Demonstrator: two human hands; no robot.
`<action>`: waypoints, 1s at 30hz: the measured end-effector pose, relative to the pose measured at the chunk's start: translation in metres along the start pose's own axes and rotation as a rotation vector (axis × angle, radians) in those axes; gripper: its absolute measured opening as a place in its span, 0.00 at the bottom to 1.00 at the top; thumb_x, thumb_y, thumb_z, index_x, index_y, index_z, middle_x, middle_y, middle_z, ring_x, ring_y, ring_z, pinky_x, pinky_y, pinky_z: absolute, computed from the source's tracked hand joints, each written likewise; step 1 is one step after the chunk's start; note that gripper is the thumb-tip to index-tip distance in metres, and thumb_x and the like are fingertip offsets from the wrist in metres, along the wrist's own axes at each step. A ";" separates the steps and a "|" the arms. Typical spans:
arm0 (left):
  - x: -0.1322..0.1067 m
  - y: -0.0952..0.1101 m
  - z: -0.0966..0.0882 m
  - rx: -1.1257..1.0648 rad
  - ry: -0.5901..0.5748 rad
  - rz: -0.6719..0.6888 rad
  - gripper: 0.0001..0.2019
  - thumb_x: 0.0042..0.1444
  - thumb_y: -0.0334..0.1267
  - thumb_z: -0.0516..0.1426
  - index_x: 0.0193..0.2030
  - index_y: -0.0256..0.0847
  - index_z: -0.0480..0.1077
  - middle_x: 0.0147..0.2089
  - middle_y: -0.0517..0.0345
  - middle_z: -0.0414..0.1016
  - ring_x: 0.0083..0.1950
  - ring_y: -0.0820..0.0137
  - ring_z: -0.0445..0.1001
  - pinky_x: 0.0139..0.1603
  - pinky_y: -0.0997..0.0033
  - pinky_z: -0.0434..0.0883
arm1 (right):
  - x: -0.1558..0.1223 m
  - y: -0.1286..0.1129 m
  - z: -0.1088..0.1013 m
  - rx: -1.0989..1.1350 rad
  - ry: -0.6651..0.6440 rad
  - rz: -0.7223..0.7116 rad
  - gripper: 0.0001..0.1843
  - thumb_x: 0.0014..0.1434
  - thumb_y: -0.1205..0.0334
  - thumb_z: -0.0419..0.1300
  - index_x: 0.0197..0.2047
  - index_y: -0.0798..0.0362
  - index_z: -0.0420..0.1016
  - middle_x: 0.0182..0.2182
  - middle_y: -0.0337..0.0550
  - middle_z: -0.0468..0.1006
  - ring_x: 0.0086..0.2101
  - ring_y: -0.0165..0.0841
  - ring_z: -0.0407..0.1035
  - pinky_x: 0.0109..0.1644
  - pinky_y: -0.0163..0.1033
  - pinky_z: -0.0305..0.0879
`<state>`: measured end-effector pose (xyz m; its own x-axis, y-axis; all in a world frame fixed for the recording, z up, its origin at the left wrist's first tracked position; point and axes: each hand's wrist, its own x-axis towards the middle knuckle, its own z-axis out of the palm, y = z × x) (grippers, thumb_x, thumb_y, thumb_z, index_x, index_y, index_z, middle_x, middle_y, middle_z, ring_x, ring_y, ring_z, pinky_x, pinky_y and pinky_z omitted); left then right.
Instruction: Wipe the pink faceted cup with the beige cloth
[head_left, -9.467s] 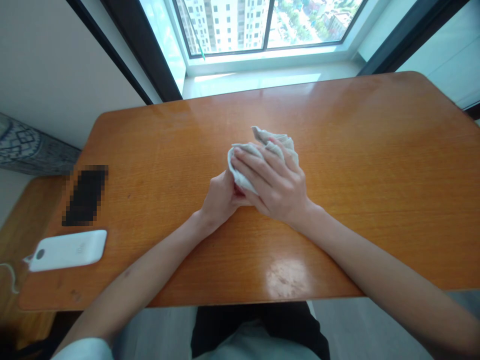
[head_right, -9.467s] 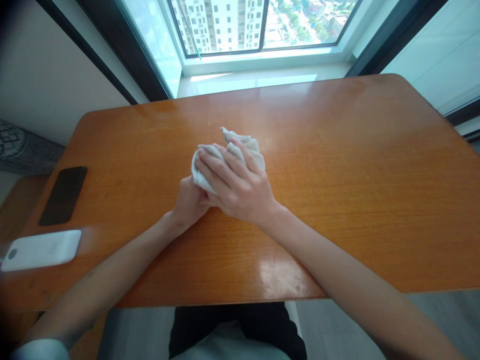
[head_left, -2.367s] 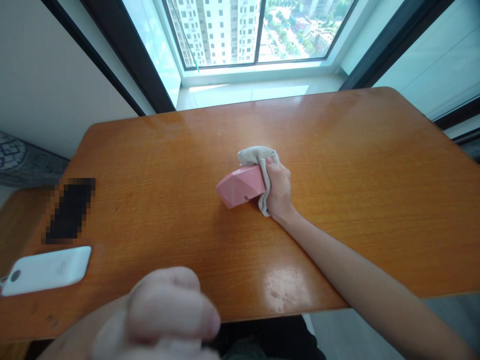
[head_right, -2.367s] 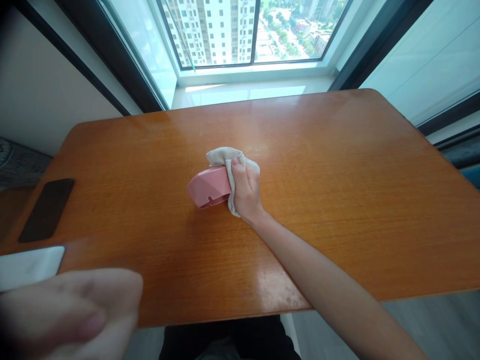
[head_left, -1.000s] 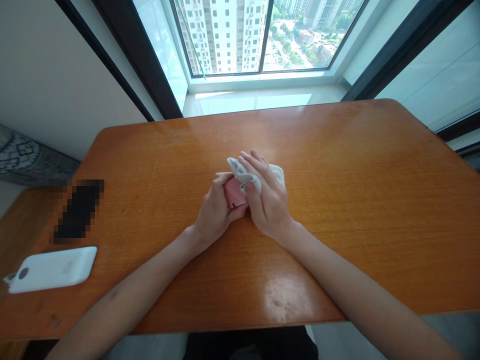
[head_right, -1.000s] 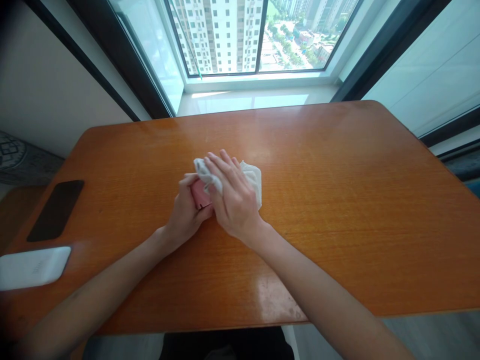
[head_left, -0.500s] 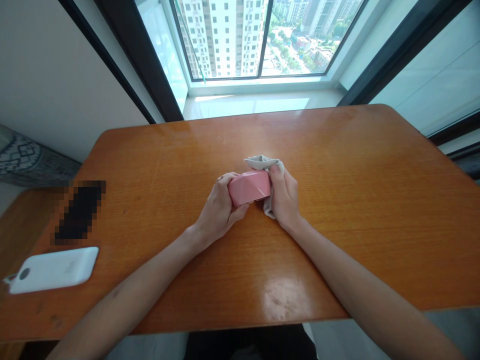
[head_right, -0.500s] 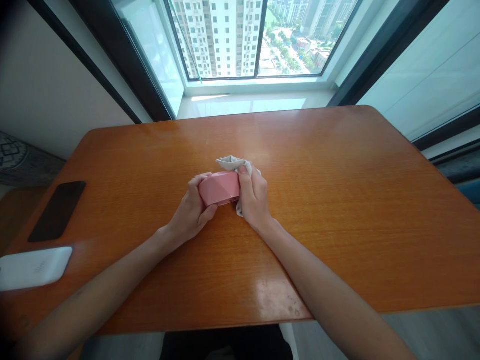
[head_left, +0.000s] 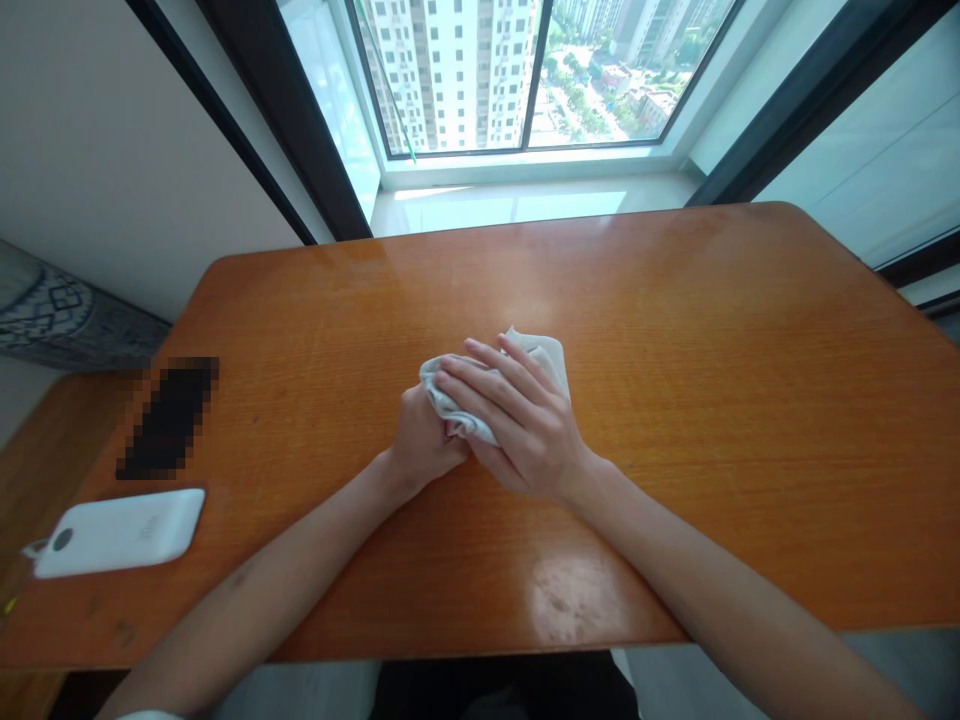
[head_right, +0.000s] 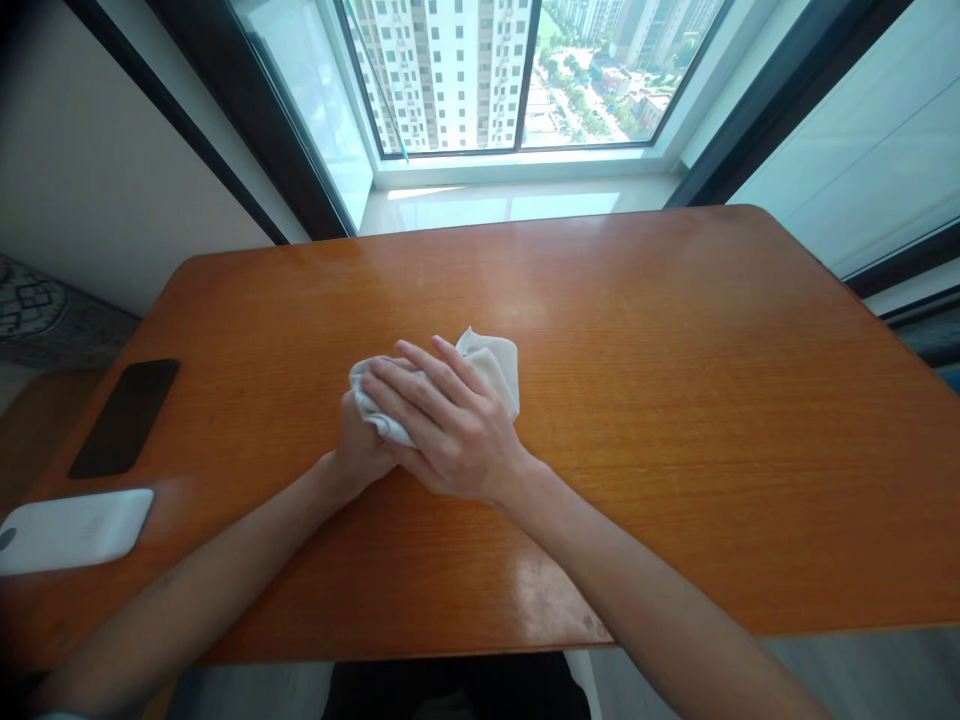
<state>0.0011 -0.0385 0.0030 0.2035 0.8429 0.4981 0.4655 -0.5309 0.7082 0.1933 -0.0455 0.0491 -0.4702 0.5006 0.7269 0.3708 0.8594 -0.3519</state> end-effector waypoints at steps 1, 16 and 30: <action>0.001 0.000 0.000 0.010 0.007 0.015 0.14 0.61 0.49 0.64 0.47 0.46 0.70 0.37 0.58 0.81 0.34 0.64 0.80 0.35 0.64 0.76 | 0.000 -0.001 0.001 0.037 0.022 0.094 0.30 0.76 0.58 0.57 0.79 0.43 0.69 0.72 0.45 0.78 0.75 0.47 0.68 0.84 0.65 0.58; 0.006 0.005 -0.001 0.042 0.061 0.028 0.24 0.61 0.37 0.62 0.63 0.46 0.66 0.54 0.53 0.84 0.47 0.65 0.84 0.47 0.66 0.80 | 0.001 0.012 0.005 0.205 0.165 0.453 0.24 0.82 0.54 0.49 0.70 0.46 0.79 0.68 0.43 0.82 0.72 0.42 0.72 0.80 0.57 0.64; 0.016 0.010 0.002 0.065 0.092 0.020 0.23 0.58 0.34 0.63 0.60 0.47 0.67 0.53 0.56 0.84 0.47 0.67 0.83 0.46 0.69 0.77 | -0.002 0.037 0.011 0.391 0.197 0.887 0.30 0.79 0.38 0.50 0.44 0.49 0.85 0.39 0.43 0.88 0.43 0.40 0.81 0.56 0.48 0.78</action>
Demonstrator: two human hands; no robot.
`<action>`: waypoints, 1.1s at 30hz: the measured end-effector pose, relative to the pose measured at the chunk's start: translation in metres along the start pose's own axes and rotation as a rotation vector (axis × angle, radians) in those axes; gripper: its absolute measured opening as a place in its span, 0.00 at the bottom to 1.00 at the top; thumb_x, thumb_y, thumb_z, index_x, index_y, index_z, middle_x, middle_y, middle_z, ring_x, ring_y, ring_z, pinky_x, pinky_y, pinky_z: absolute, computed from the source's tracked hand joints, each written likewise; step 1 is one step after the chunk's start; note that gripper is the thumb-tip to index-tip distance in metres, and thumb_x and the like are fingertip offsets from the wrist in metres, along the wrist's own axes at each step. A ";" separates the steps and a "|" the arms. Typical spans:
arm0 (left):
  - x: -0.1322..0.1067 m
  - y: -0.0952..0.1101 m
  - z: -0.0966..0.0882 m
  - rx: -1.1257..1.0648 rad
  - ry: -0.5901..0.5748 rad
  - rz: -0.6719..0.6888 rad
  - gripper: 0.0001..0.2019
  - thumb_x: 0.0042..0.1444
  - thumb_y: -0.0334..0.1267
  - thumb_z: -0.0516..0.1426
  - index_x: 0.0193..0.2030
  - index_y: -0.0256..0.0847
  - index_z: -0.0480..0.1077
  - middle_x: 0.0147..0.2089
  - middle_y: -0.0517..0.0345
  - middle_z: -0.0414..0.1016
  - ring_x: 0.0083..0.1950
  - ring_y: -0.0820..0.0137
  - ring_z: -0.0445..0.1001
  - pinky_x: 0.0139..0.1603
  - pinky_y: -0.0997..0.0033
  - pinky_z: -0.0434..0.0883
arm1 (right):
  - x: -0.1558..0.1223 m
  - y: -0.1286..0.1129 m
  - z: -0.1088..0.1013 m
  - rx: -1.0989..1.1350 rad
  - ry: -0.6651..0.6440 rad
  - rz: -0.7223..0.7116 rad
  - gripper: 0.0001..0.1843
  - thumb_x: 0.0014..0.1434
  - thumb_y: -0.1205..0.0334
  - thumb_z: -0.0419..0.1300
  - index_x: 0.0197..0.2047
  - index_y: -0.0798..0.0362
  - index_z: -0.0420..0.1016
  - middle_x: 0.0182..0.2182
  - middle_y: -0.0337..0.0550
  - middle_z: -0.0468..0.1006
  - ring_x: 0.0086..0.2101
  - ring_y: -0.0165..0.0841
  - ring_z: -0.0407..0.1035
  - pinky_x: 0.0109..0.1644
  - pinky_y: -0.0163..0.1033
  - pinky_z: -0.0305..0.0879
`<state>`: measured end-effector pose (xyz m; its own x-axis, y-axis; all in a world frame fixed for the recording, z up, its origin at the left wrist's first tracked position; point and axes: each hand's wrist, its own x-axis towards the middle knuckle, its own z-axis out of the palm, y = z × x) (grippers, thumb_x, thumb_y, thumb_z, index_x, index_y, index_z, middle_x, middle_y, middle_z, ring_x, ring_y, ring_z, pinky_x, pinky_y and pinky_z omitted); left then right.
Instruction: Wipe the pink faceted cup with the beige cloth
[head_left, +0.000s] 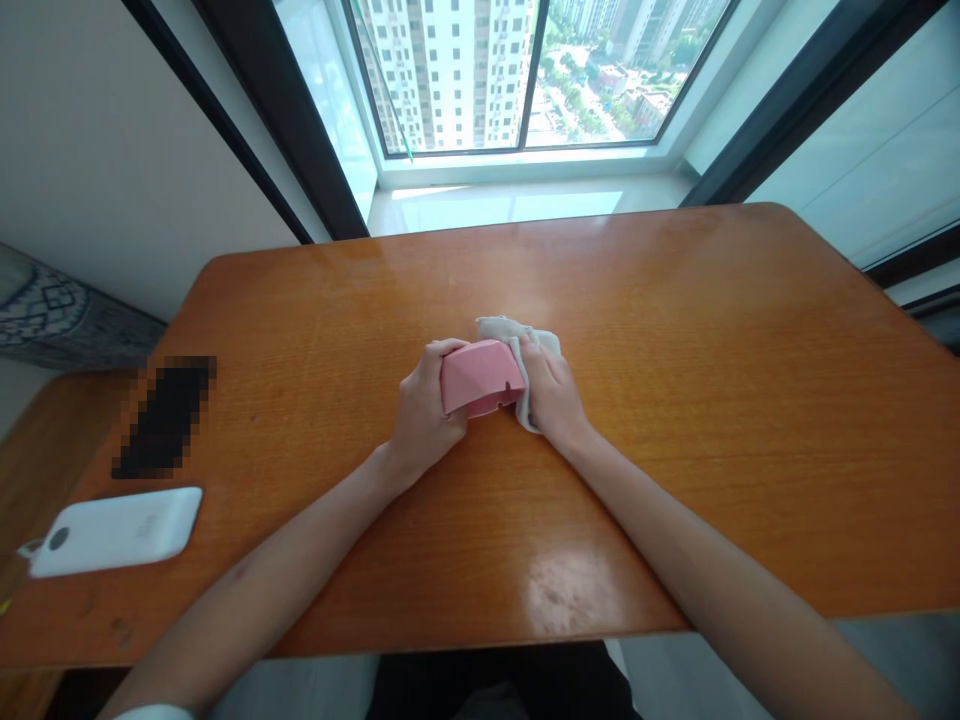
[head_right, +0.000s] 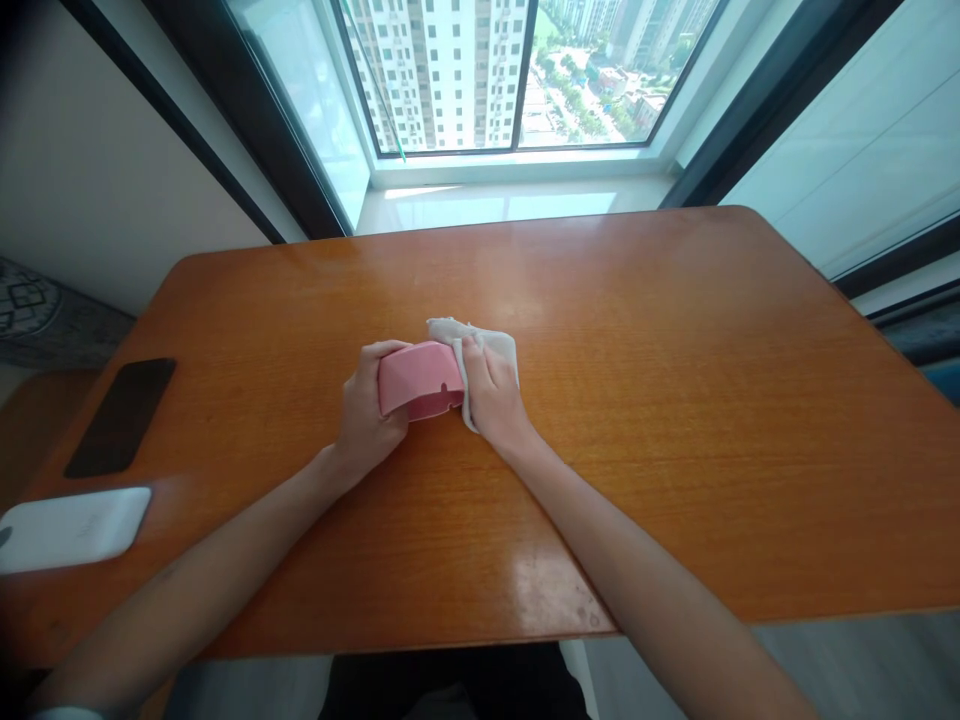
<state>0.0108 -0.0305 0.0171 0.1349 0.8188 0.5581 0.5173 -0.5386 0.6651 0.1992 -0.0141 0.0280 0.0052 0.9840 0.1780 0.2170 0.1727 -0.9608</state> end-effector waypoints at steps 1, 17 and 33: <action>0.000 -0.001 -0.001 -0.004 0.006 -0.008 0.23 0.59 0.35 0.64 0.60 0.47 0.67 0.52 0.56 0.84 0.46 0.68 0.83 0.45 0.70 0.77 | 0.001 0.001 0.000 0.006 -0.003 0.028 0.30 0.78 0.36 0.51 0.42 0.49 0.85 0.37 0.42 0.87 0.40 0.38 0.79 0.53 0.46 0.77; -0.001 -0.004 0.010 -0.033 -0.271 0.142 0.33 0.62 0.40 0.68 0.70 0.46 0.59 0.67 0.42 0.75 0.66 0.51 0.77 0.68 0.46 0.76 | 0.002 -0.022 -0.037 -0.366 -0.007 -0.717 0.18 0.79 0.59 0.53 0.54 0.49 0.86 0.46 0.48 0.90 0.46 0.41 0.83 0.54 0.50 0.77; -0.003 0.001 0.002 -0.021 -0.145 0.044 0.23 0.57 0.39 0.66 0.56 0.46 0.62 0.46 0.58 0.80 0.38 0.69 0.79 0.39 0.70 0.73 | 0.004 -0.010 -0.009 0.186 -0.058 -0.160 0.26 0.81 0.44 0.51 0.51 0.45 0.88 0.51 0.41 0.90 0.58 0.40 0.82 0.70 0.49 0.74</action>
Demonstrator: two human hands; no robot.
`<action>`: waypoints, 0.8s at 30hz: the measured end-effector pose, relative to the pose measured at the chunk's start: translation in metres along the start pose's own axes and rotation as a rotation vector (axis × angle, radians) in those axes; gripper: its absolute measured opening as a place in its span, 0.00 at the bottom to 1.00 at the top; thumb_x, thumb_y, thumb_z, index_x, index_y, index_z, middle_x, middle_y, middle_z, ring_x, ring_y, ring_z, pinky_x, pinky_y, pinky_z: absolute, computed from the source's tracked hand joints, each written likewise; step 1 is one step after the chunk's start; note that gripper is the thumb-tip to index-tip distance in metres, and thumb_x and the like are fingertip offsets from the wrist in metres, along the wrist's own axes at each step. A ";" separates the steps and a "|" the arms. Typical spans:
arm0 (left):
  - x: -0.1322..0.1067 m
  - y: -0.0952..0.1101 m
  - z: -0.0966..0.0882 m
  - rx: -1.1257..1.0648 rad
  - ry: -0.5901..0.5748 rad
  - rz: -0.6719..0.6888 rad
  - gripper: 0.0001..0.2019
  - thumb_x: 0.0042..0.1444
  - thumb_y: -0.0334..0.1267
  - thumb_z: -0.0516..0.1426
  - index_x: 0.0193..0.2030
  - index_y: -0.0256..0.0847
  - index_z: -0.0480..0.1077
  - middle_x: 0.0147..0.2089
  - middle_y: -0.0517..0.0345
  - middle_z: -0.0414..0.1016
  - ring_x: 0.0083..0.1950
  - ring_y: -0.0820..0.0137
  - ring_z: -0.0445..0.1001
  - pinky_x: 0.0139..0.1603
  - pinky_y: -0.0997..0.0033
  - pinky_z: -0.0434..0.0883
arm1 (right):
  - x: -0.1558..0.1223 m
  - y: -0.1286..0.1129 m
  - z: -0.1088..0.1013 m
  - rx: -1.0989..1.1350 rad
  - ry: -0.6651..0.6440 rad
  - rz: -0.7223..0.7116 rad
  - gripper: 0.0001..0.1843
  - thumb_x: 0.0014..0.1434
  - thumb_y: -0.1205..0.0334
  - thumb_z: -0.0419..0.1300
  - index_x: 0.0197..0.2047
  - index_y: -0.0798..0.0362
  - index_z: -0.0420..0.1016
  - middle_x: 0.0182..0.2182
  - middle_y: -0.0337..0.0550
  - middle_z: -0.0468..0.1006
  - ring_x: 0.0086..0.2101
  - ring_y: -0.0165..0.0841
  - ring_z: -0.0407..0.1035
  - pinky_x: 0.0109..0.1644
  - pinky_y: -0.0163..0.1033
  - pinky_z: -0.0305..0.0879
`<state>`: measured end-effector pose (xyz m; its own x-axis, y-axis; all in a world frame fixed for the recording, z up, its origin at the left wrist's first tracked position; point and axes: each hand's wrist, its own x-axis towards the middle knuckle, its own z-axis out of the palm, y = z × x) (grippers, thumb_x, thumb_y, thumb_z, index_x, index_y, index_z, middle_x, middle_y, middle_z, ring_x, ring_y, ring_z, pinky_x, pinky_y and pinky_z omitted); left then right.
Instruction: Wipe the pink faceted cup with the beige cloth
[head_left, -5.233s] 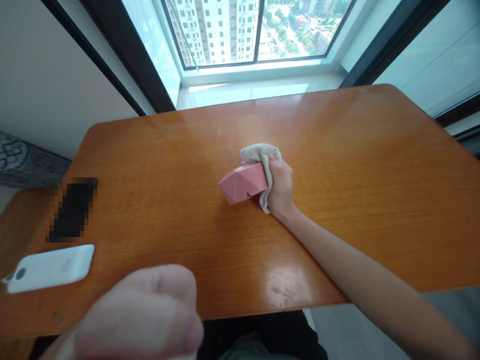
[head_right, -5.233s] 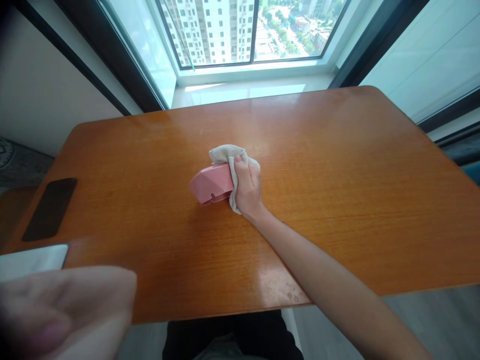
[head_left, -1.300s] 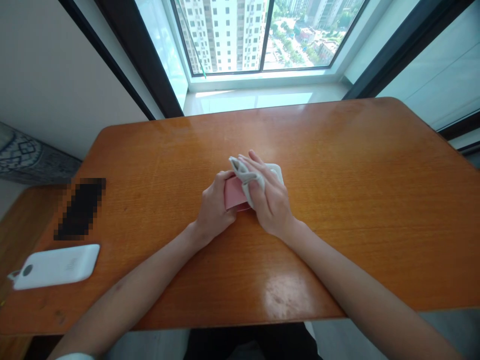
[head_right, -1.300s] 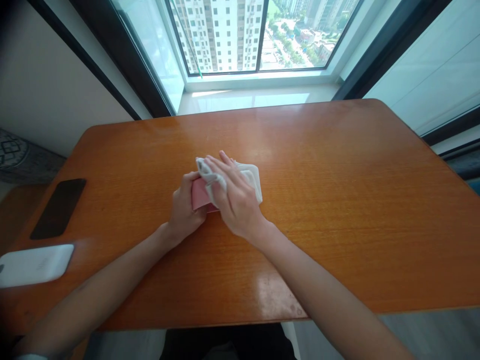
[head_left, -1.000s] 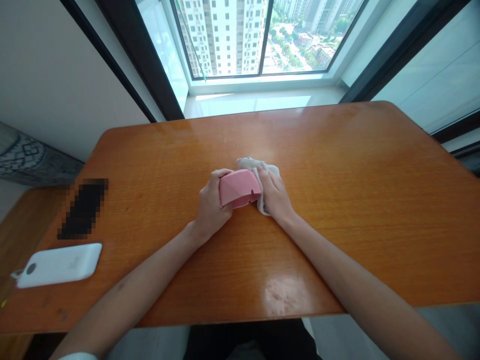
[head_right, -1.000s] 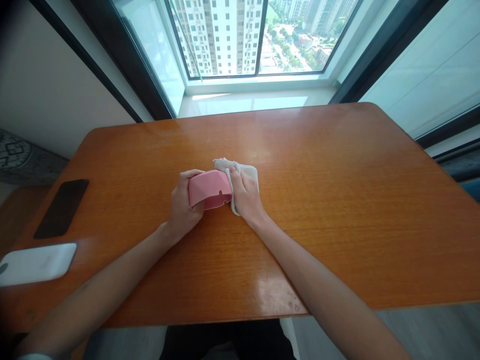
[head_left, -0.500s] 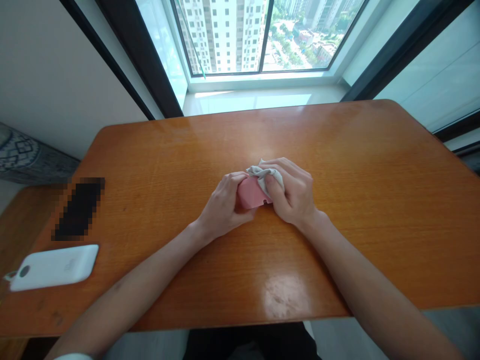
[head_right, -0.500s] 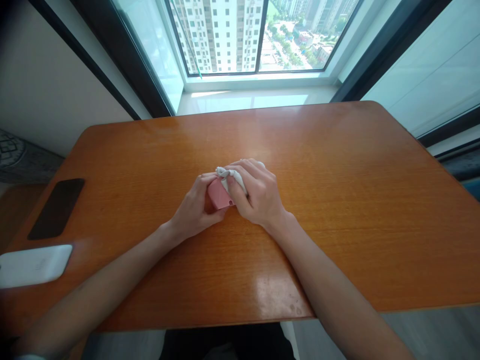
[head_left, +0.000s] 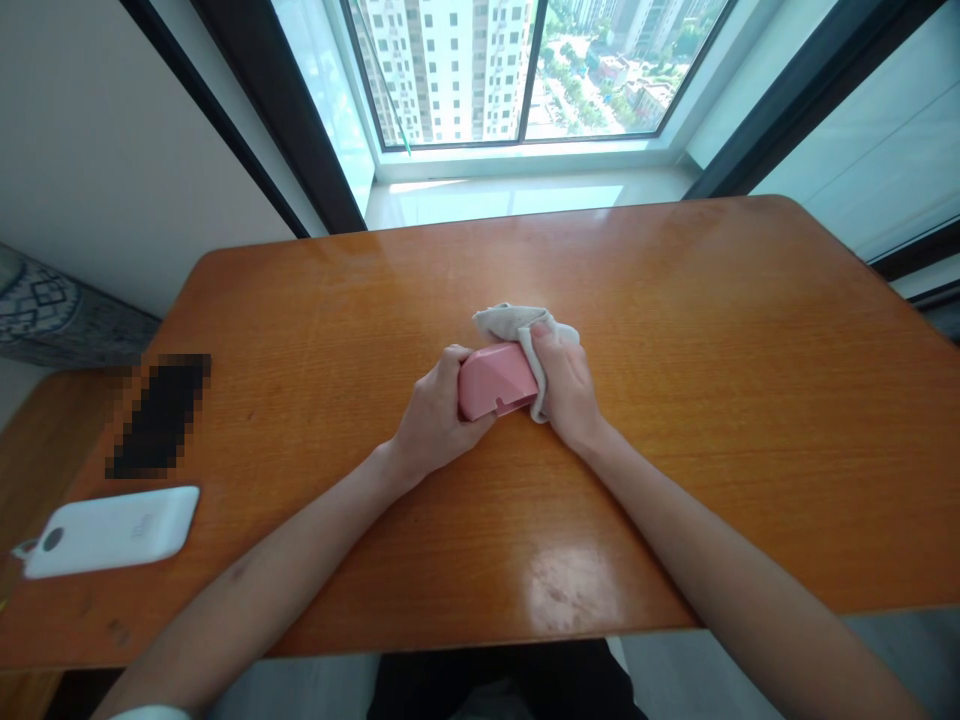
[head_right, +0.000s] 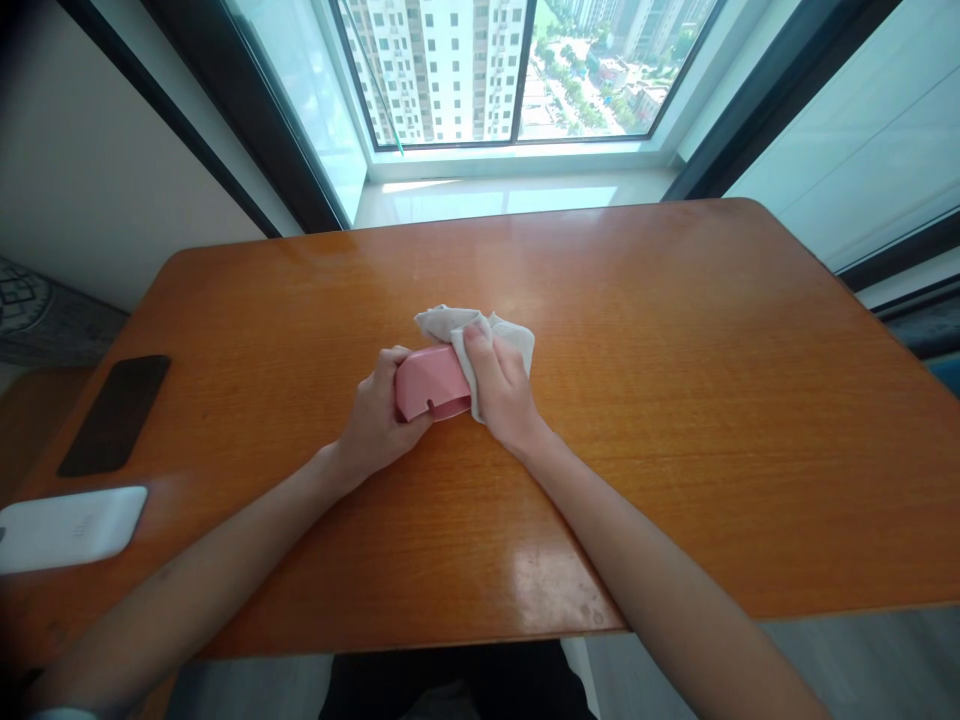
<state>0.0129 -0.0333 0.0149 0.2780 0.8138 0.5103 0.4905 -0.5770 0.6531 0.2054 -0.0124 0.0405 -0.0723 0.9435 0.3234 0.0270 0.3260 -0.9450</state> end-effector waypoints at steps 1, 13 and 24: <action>0.000 0.000 0.000 0.004 -0.002 -0.013 0.23 0.58 0.39 0.66 0.56 0.46 0.62 0.46 0.58 0.80 0.38 0.69 0.78 0.38 0.71 0.72 | 0.002 0.005 0.000 0.044 0.017 0.047 0.26 0.80 0.43 0.51 0.49 0.46 0.89 0.48 0.41 0.90 0.55 0.41 0.83 0.68 0.49 0.75; -0.003 0.001 -0.001 0.006 -0.002 -0.028 0.27 0.56 0.42 0.68 0.60 0.46 0.64 0.52 0.53 0.83 0.45 0.62 0.85 0.44 0.64 0.80 | -0.018 -0.021 -0.002 -0.574 -0.096 -0.502 0.23 0.77 0.57 0.54 0.69 0.45 0.80 0.65 0.46 0.85 0.67 0.48 0.76 0.75 0.61 0.68; -0.001 0.000 0.002 0.111 0.064 -0.108 0.29 0.57 0.44 0.68 0.62 0.46 0.63 0.54 0.55 0.84 0.46 0.65 0.84 0.46 0.67 0.78 | -0.008 0.008 -0.006 -0.356 0.090 -0.025 0.30 0.82 0.43 0.44 0.56 0.45 0.86 0.45 0.43 0.90 0.46 0.41 0.84 0.59 0.52 0.80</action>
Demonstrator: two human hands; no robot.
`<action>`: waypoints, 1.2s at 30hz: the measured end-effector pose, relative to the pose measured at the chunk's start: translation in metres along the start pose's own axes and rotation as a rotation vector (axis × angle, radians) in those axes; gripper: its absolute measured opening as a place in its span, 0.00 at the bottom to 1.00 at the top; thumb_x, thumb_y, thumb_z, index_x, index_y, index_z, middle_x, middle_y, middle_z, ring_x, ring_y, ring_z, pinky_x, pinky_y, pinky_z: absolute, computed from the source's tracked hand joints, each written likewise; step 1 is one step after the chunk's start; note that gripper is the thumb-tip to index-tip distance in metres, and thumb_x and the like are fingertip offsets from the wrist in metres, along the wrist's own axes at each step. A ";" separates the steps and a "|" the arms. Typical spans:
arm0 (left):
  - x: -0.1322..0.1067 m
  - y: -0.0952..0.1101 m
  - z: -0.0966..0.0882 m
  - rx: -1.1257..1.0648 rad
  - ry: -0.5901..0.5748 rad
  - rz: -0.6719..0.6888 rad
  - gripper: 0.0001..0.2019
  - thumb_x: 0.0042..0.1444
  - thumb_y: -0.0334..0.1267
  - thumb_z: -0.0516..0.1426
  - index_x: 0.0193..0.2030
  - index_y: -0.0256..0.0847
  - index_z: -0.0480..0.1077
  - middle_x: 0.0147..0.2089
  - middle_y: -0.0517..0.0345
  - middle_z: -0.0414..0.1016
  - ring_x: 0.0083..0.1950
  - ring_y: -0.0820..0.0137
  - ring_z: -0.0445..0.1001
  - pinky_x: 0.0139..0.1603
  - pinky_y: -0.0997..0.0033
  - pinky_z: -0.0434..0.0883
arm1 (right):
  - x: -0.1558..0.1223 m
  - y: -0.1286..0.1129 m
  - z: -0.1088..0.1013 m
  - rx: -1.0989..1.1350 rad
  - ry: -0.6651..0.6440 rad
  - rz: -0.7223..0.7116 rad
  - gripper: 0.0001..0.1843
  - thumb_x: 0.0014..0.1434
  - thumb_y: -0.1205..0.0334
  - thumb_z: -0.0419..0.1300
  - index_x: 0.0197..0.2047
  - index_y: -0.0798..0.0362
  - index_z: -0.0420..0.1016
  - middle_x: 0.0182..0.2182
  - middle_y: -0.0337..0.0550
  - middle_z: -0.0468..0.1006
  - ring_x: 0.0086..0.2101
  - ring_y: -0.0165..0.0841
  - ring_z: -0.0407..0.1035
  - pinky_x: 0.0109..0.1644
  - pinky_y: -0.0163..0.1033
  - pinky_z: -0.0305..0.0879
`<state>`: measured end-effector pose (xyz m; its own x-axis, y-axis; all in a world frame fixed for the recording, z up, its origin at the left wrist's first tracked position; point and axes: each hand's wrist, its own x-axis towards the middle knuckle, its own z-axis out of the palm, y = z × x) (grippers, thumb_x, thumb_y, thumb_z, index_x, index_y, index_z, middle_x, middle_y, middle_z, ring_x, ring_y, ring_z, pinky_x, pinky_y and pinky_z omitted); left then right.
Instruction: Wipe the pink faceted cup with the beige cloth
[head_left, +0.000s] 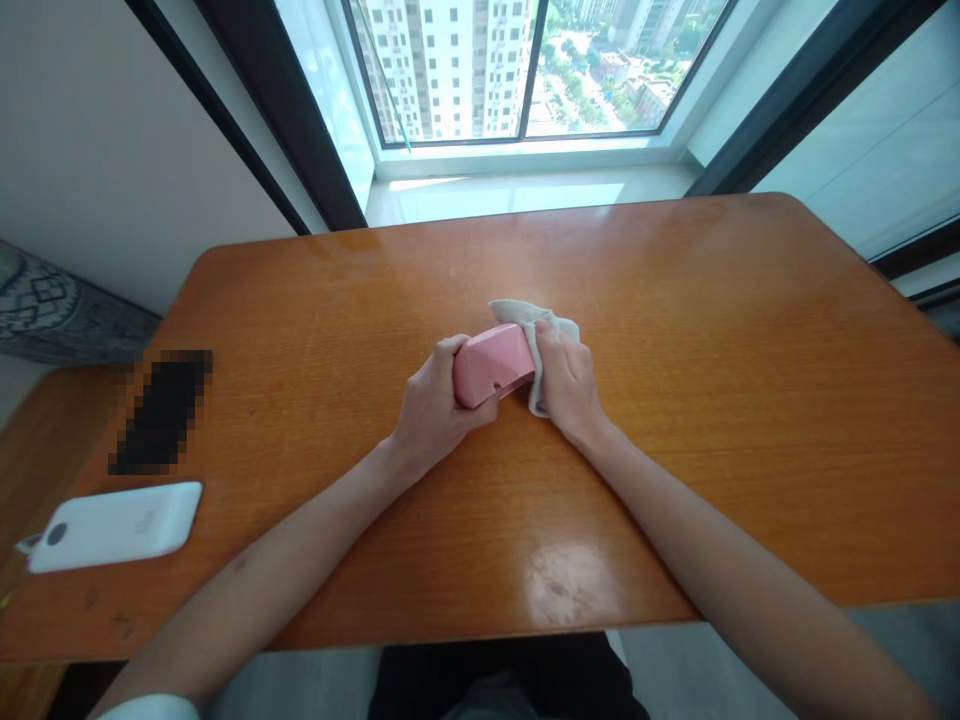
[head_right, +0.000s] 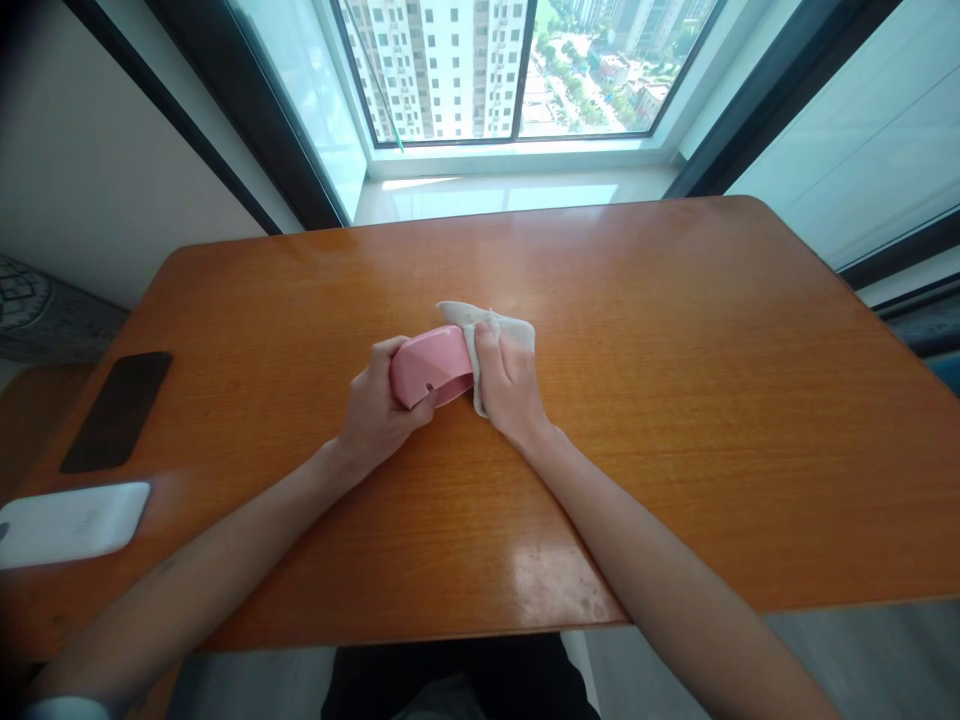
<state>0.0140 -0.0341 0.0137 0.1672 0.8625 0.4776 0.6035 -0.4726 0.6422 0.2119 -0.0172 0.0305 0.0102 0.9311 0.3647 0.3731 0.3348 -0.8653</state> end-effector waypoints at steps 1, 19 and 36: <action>0.000 -0.001 0.000 0.003 0.007 -0.011 0.29 0.57 0.44 0.68 0.63 0.46 0.63 0.53 0.55 0.84 0.46 0.65 0.84 0.45 0.67 0.78 | -0.001 -0.001 0.000 -0.018 0.001 -0.041 0.29 0.82 0.44 0.45 0.57 0.45 0.86 0.49 0.44 0.90 0.50 0.42 0.84 0.63 0.54 0.78; 0.005 -0.007 0.000 -0.013 0.133 -0.214 0.26 0.60 0.48 0.68 0.61 0.47 0.66 0.46 0.57 0.83 0.38 0.67 0.79 0.37 0.68 0.73 | 0.003 -0.010 -0.026 0.120 0.130 0.069 0.31 0.81 0.39 0.45 0.71 0.45 0.75 0.56 0.50 0.88 0.51 0.43 0.85 0.57 0.53 0.83; 0.006 -0.009 0.001 -0.088 0.151 -0.261 0.22 0.62 0.49 0.65 0.59 0.46 0.68 0.47 0.58 0.82 0.40 0.65 0.79 0.40 0.67 0.72 | -0.176 -0.052 -0.067 -0.604 -0.254 -0.500 0.25 0.65 0.62 0.66 0.65 0.54 0.81 0.59 0.56 0.88 0.62 0.52 0.81 0.72 0.70 0.77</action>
<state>0.0104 -0.0249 0.0104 -0.1063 0.9230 0.3699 0.5403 -0.2587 0.8007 0.2526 -0.2087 0.0346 -0.4727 0.7210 0.5066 0.7130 0.6508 -0.2609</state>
